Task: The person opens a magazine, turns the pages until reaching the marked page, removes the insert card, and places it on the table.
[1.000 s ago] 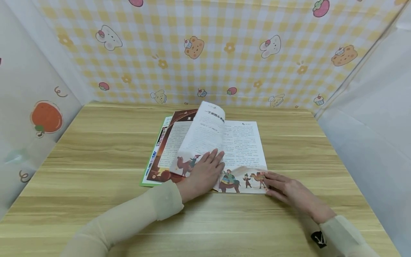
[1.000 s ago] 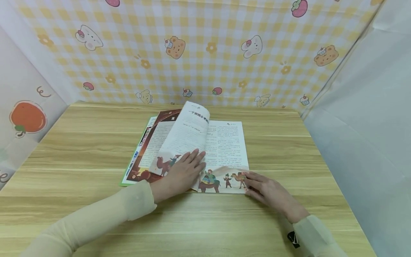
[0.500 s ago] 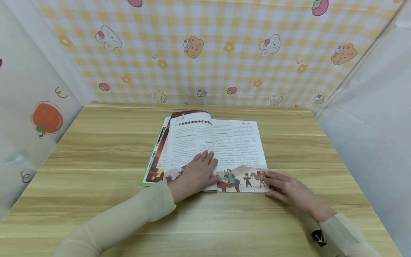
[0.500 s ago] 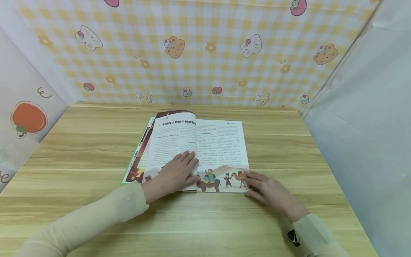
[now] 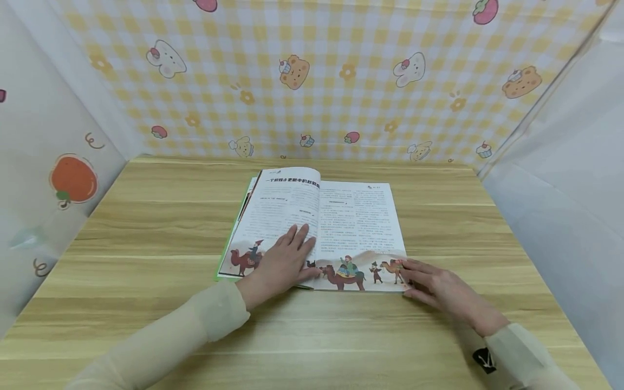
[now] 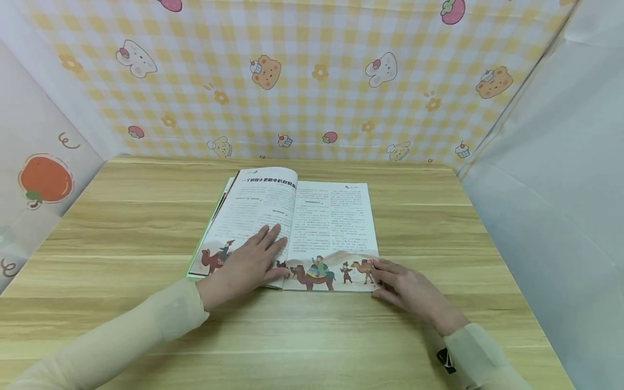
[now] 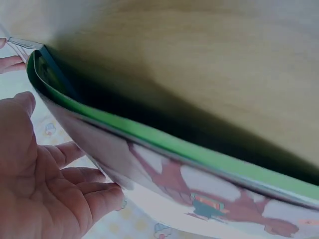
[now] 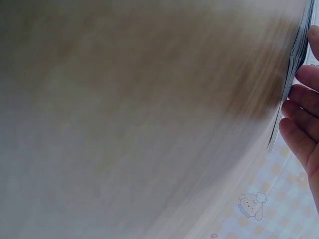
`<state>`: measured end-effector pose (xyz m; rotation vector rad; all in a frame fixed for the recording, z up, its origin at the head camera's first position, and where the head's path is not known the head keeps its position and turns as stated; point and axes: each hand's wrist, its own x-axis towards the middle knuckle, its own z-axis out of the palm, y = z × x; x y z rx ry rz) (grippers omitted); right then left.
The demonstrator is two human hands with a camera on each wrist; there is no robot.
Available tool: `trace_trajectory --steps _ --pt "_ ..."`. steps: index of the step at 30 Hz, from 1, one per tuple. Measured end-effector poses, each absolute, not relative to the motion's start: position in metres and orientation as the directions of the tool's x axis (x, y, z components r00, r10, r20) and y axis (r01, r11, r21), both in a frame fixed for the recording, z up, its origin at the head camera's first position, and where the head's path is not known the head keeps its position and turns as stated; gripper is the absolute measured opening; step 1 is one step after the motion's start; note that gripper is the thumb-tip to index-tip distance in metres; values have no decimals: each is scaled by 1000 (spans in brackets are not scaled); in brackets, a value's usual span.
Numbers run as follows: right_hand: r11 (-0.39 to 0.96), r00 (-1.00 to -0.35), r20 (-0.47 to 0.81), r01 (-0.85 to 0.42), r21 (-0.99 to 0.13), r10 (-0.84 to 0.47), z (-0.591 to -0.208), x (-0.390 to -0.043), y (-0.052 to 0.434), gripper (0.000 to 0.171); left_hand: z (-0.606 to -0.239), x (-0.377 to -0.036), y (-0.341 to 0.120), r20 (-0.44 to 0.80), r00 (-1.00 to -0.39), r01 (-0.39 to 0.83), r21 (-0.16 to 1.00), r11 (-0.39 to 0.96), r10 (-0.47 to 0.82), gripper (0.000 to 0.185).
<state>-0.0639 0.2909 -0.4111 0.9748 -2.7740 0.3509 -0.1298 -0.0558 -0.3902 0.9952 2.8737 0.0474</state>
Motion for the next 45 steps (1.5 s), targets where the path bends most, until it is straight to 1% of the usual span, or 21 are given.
trace_trajectory --steps 3,10,17,20,34,39,42,45 --pt "759 -770 246 -632 -160 -589 -412 -64 292 41 -390 -129 -60 -101 -784 607 83 791 612 75" --pt "746 -759 254 -644 -166 -599 -411 -65 291 41 -393 -127 -67 -135 -793 590 75 804 594 76" --pt "756 -770 234 -633 -168 -593 -411 -64 292 42 -392 -126 -68 -191 -794 565 120 816 578 75" --pt "755 -770 236 -634 -169 -593 -410 -64 291 44 -392 -126 -68 -203 -793 564 115 818 575 75" --pt "752 -765 257 -637 -171 -590 -413 -66 292 42 -392 -126 -68 -209 -789 573 90 814 578 75" --pt "758 -777 245 -625 -187 -580 -412 -66 292 36 -393 -126 -68 -188 -786 587 77 806 590 74" --pt "759 -776 238 -626 -180 -584 -410 -66 292 33 -393 -126 -69 -177 -783 593 73 802 596 73" --pt "750 -760 243 -643 -153 -602 -410 -67 292 34 -393 -125 -69 -177 -784 592 77 802 595 73"
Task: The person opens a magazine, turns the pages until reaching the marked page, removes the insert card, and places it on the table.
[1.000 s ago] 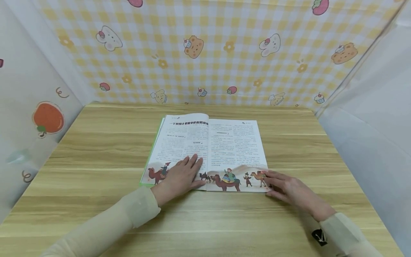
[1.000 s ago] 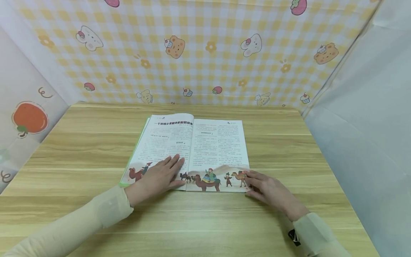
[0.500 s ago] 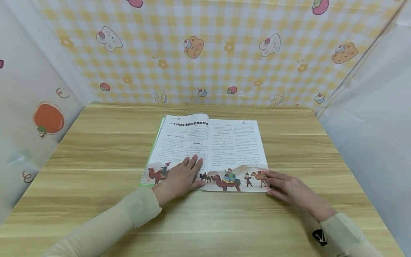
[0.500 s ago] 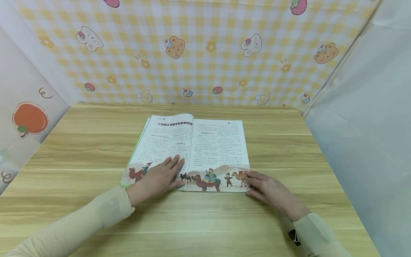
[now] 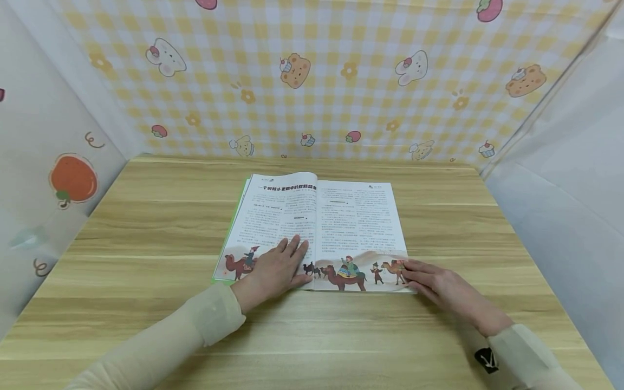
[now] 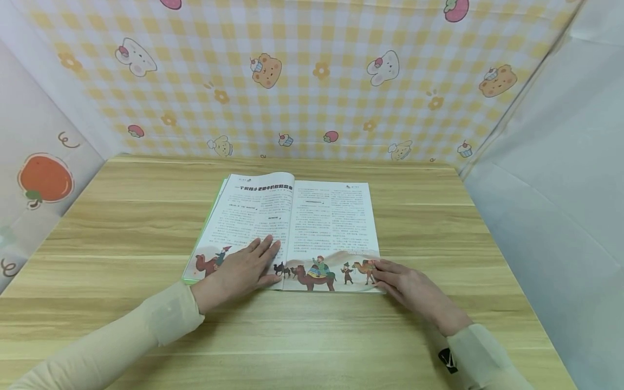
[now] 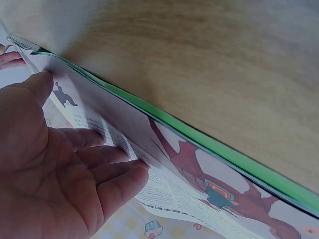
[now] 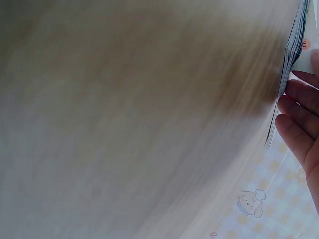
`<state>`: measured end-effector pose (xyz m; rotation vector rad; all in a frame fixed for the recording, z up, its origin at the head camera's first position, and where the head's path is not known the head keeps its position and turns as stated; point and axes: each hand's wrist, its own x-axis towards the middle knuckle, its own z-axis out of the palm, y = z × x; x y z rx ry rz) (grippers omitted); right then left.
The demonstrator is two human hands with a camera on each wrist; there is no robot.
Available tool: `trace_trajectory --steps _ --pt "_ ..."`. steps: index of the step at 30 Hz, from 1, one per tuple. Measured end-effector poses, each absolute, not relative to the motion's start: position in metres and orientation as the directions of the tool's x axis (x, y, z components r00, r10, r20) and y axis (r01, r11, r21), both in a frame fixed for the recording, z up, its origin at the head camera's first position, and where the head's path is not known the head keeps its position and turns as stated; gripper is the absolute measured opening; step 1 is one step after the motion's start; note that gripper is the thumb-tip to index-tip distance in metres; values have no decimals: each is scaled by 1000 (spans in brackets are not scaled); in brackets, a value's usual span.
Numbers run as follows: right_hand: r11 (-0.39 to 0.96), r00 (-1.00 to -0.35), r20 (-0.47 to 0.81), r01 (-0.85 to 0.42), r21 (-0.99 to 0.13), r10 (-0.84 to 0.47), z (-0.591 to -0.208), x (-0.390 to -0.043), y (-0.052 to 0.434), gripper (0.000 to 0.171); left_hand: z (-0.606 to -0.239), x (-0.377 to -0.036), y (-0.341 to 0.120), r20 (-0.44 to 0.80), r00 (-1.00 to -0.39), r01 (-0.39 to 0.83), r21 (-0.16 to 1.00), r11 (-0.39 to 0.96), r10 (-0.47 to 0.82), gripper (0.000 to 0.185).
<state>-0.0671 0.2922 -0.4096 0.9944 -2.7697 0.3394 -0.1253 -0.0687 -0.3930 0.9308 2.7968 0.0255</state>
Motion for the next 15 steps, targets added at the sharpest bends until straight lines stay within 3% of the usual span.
trace_trajectory --steps 6,15 --pt "735 -734 259 -669 -115 -628 -409 -68 293 40 -393 -125 -68 -178 -784 590 80 803 594 74" --pt "747 -743 256 -657 -105 -618 -410 -69 293 38 -394 -125 -68 -178 -785 592 65 803 593 74"
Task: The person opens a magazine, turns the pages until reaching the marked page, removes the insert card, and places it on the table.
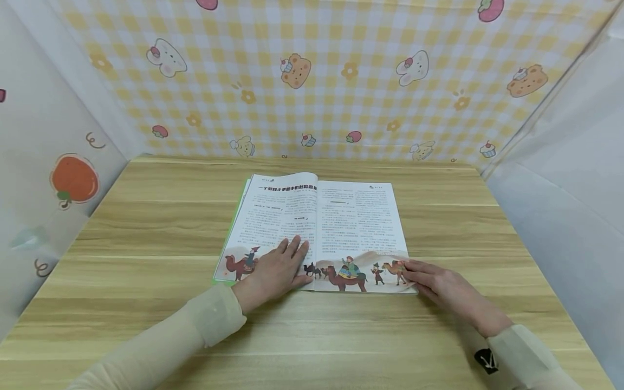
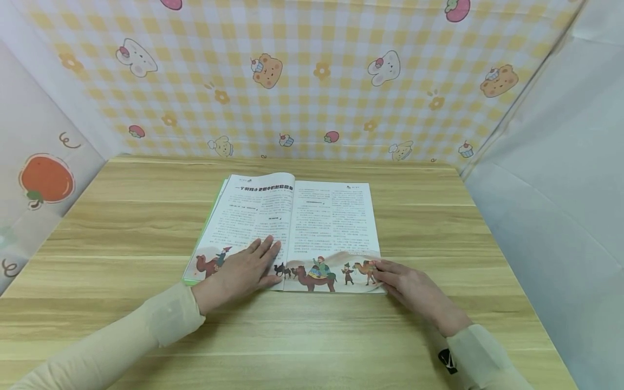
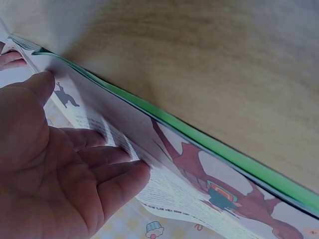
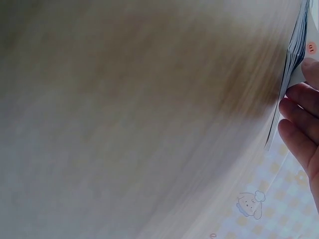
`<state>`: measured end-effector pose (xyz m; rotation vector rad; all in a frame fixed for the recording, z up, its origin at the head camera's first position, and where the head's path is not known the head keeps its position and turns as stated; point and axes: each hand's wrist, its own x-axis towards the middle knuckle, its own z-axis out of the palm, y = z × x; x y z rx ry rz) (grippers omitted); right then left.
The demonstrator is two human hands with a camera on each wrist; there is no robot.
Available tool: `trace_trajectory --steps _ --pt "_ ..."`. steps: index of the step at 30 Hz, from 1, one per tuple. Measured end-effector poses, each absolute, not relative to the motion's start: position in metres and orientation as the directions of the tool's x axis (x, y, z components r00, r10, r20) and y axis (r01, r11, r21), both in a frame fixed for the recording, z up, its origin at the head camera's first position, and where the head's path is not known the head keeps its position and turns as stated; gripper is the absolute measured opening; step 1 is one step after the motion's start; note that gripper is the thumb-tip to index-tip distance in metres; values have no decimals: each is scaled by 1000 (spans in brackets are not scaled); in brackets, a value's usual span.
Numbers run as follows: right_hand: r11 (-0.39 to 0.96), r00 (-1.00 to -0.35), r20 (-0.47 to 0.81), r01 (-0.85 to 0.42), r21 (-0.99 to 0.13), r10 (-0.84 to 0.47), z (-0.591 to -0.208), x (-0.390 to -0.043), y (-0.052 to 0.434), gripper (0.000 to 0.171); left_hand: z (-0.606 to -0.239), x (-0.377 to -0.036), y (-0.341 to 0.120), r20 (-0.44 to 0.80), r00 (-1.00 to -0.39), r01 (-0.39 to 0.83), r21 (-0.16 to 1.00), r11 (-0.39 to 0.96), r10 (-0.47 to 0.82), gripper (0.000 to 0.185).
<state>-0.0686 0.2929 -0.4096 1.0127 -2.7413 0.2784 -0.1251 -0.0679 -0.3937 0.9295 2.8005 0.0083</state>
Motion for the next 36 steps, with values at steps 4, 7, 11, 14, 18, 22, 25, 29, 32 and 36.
trace_trajectory --steps 4,7,11,14,18,22,25,29,32,36 --pt "756 -750 258 -647 -99 -608 -409 -68 293 36 -394 -124 -67 -182 -788 585 74 808 588 74" --pt "760 -754 259 -642 -98 -603 -409 -67 293 35 -393 -124 -67 -186 -790 580 83 810 585 74" --pt "756 -748 275 -647 -98 -604 -410 -67 294 27 -392 -123 -66 -181 -789 583 83 808 587 73" --pt "748 -736 295 -657 -94 -609 -411 -66 296 28 -391 -123 -66 -174 -788 587 79 806 591 73" --pt "739 -724 321 -667 -95 -611 -412 -66 297 26 -392 -123 -66 -166 -786 592 75 802 596 73" --pt "741 -724 338 -663 -104 -601 -411 -65 297 50 -393 -123 -67 -162 -785 595 71 800 598 73" --pt "746 -730 349 -656 -114 -588 -410 -63 298 22 -393 -123 -67 -166 -785 594 72 801 597 73" --pt "743 -720 388 -659 -118 -576 -409 -62 298 33 -392 -123 -67 -178 -785 590 78 804 594 74" --pt "734 -697 432 -670 -111 -572 -408 -63 298 31 -392 -123 -67 -177 -786 589 80 804 593 74" --pt "722 -662 486 -687 -88 -571 -407 -65 296 55 -392 -124 -68 -173 -786 590 78 804 594 73"
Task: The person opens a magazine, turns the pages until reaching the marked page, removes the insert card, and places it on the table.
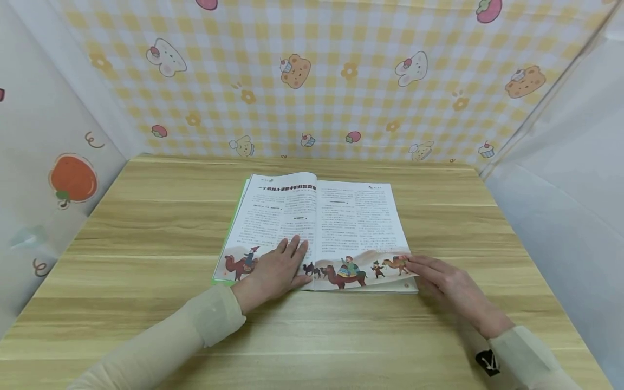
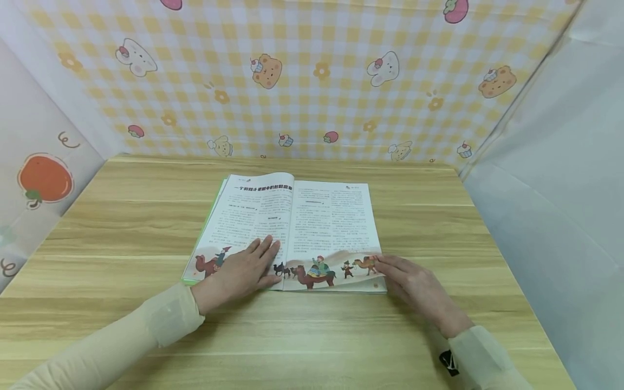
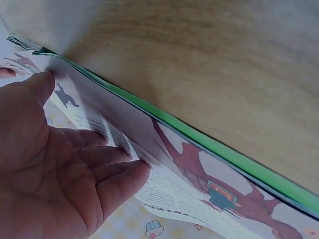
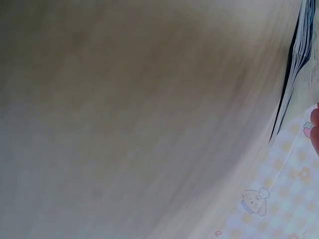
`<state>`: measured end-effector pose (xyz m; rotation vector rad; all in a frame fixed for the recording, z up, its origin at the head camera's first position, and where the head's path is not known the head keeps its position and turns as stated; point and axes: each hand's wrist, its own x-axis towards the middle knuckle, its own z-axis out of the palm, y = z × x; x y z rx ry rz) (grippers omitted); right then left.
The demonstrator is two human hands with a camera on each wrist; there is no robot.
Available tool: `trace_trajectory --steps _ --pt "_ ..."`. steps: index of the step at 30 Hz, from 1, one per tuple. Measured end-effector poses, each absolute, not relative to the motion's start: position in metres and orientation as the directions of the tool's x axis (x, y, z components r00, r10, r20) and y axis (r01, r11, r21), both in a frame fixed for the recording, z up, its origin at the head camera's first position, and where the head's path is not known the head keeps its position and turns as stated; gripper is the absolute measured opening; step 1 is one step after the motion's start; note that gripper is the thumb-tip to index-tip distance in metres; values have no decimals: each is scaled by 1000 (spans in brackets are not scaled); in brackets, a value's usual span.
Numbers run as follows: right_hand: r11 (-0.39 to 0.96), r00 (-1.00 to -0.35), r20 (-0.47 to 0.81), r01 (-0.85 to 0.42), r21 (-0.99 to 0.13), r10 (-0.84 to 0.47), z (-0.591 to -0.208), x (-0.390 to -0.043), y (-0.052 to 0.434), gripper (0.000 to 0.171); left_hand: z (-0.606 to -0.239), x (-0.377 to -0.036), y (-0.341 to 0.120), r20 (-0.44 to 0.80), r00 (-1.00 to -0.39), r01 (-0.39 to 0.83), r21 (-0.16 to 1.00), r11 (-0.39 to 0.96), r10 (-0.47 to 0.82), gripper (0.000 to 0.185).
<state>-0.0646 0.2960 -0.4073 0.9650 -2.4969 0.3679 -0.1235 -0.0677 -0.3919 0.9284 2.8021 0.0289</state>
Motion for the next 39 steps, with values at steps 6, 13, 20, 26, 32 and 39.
trace_trajectory --steps 6,13,20,26,32,39 --pt "717 -621 552 -695 -60 -556 -407 -65 294 50 -392 -123 -68 -165 -784 595 72 800 598 74" --pt "708 -592 588 -705 -45 -551 -408 -65 295 48 -391 -123 -69 -164 -781 602 64 796 603 74" --pt "710 -587 594 -703 -38 -549 -407 -64 294 46 -389 -122 -69 -153 -778 604 83 792 609 73" --pt "723 -602 582 -690 -34 -547 -405 -63 293 47 -390 -121 -68 -122 -778 613 70 787 617 75" --pt "732 -615 568 -681 -34 -546 -405 -62 293 47 -387 -121 -63 -93 -775 625 35 780 626 78" --pt "730 -611 569 -683 -28 -550 -406 -62 293 47 -386 -121 -53 -112 -770 628 41 777 628 79"
